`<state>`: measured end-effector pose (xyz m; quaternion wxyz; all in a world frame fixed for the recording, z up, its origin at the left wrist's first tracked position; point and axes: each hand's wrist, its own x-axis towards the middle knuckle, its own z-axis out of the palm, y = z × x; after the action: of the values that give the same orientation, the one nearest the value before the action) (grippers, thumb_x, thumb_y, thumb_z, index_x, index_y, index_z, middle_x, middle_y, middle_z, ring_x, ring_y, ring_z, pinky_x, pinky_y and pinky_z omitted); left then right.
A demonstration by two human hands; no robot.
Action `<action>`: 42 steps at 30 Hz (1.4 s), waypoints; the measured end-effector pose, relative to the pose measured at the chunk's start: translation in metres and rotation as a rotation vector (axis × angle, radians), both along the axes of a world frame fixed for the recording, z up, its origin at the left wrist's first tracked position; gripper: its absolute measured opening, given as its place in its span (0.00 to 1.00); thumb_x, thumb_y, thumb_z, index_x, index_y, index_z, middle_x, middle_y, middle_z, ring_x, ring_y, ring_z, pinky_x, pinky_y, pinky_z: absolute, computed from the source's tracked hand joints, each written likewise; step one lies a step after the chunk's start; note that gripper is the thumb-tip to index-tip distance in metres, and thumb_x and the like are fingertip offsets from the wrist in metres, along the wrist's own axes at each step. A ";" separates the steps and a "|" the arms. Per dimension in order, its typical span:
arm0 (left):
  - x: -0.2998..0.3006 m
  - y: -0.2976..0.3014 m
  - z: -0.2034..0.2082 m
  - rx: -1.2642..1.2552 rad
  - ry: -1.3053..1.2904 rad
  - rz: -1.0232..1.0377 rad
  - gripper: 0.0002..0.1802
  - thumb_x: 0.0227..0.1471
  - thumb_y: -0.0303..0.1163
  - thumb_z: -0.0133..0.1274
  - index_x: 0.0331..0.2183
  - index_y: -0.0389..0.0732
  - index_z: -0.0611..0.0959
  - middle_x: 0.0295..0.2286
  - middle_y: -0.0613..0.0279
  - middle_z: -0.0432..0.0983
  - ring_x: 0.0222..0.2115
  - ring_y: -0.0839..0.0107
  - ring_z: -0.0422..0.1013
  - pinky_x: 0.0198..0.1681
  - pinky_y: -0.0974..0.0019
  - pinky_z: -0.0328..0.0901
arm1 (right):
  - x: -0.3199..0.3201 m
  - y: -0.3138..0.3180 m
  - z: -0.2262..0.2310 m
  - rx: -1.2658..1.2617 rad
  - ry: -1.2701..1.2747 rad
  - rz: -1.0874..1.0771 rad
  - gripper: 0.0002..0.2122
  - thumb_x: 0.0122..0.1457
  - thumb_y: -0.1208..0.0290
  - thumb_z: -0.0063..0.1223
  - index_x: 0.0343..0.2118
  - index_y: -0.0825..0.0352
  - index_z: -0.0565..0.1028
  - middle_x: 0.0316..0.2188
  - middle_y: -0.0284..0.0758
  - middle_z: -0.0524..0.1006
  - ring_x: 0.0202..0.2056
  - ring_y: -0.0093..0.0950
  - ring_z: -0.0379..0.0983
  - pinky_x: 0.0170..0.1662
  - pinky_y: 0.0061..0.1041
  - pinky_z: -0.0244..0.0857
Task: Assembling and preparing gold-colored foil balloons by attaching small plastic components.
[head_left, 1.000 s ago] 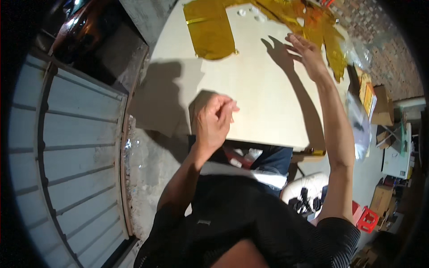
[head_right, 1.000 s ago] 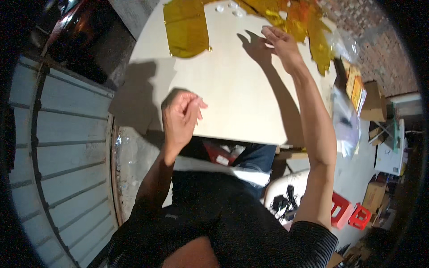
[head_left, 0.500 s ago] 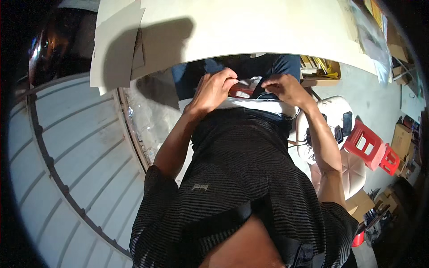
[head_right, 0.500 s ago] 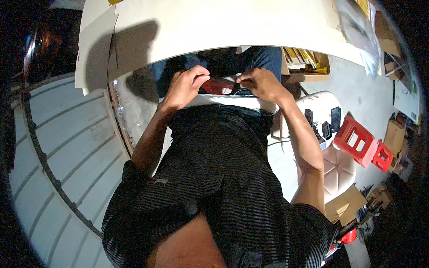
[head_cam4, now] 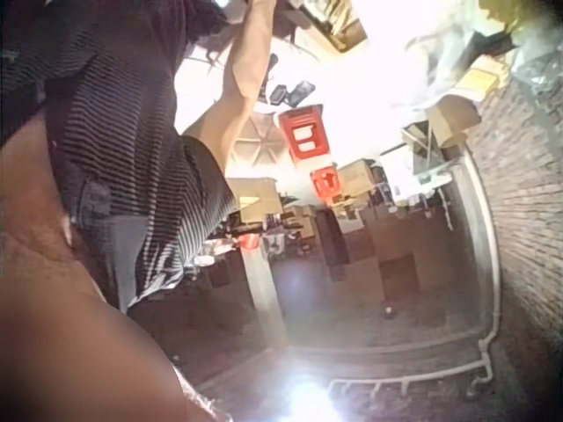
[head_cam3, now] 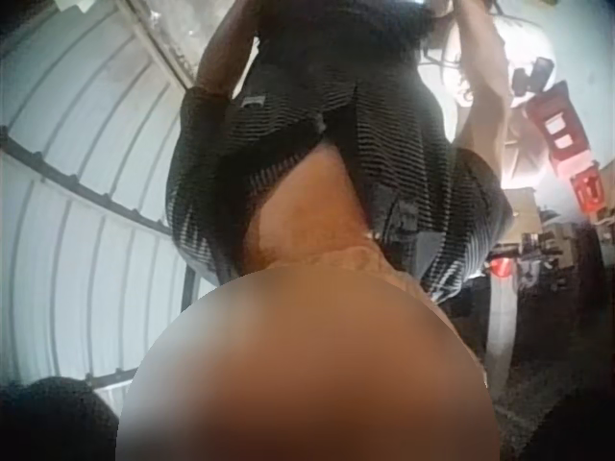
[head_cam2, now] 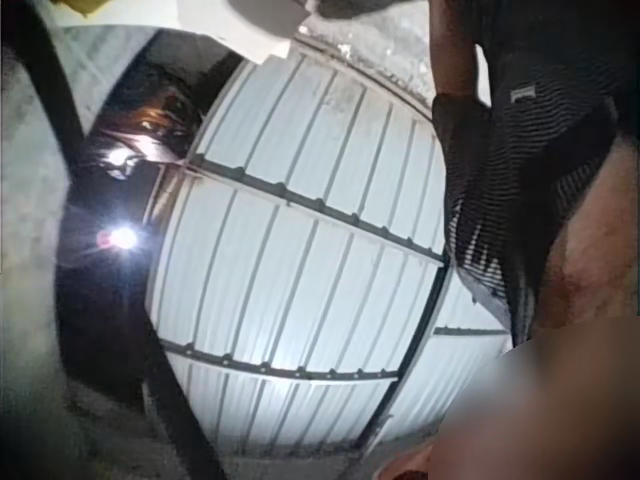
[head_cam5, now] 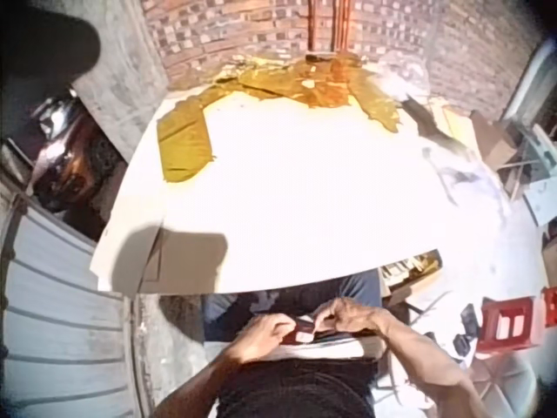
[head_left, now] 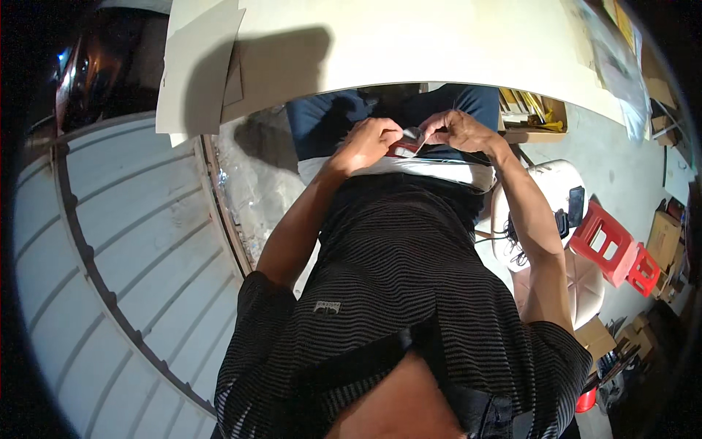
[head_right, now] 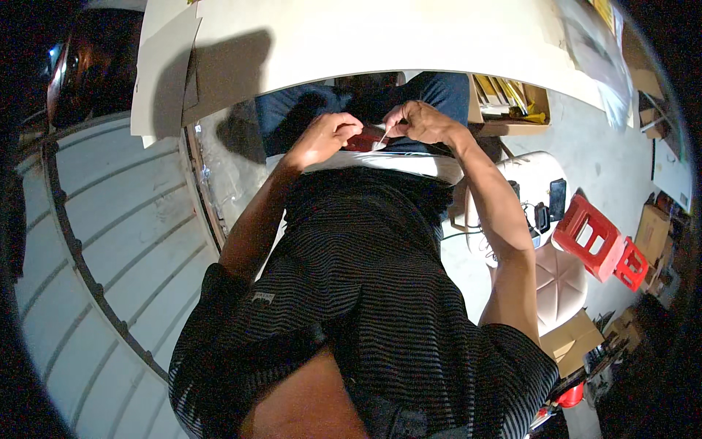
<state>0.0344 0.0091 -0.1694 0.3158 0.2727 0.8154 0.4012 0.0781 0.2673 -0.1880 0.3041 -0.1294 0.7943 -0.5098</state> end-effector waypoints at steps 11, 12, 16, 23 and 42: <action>-0.024 0.032 0.053 0.205 -0.607 0.134 0.12 0.62 0.36 0.52 0.38 0.35 0.81 0.31 0.57 0.81 0.19 0.83 0.67 0.20 0.79 0.62 | -0.010 -0.012 0.049 -0.269 -0.118 -0.370 0.07 0.65 0.71 0.53 0.39 0.68 0.79 0.34 0.30 0.80 0.40 0.18 0.73 0.50 0.20 0.66; -0.027 0.028 0.055 0.284 -0.659 0.163 0.12 0.63 0.34 0.51 0.38 0.35 0.80 0.31 0.57 0.81 0.19 0.83 0.66 0.19 0.78 0.62 | -0.009 -0.017 0.054 -0.355 -0.130 -0.376 0.12 0.67 0.68 0.49 0.48 0.68 0.76 0.39 0.32 0.79 0.44 0.21 0.74 0.52 0.21 0.66; -0.030 0.011 0.070 0.468 -0.759 0.241 0.10 0.64 0.32 0.50 0.38 0.34 0.78 0.30 0.59 0.79 0.19 0.83 0.66 0.21 0.79 0.62 | 0.001 -0.052 0.062 -0.944 -0.464 -0.515 0.23 0.67 0.69 0.44 0.62 0.75 0.61 0.54 0.41 0.71 0.52 0.29 0.71 0.64 0.30 0.60; -0.025 -0.006 0.099 0.599 -0.820 0.294 0.11 0.64 0.31 0.48 0.44 0.34 0.77 0.24 0.66 0.73 0.19 0.83 0.63 0.22 0.79 0.58 | 0.013 -0.079 0.081 -0.606 -0.470 -0.146 0.15 0.57 0.71 0.55 0.47 0.67 0.77 0.31 0.31 0.77 0.36 0.23 0.74 0.49 0.27 0.69; -0.007 -0.007 0.096 0.233 -0.308 -0.052 0.12 0.62 0.29 0.49 0.43 0.33 0.82 0.35 0.58 0.82 0.24 0.81 0.71 0.24 0.75 0.68 | 0.014 -0.049 0.131 -0.195 0.086 -0.356 0.07 0.66 0.76 0.46 0.33 0.69 0.76 0.26 0.33 0.78 0.29 0.23 0.72 0.35 0.25 0.68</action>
<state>0.0278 0.0020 -0.0735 0.4133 0.2637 0.6982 0.5216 0.0923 0.2185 -0.0570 0.1611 -0.0373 0.7637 -0.6241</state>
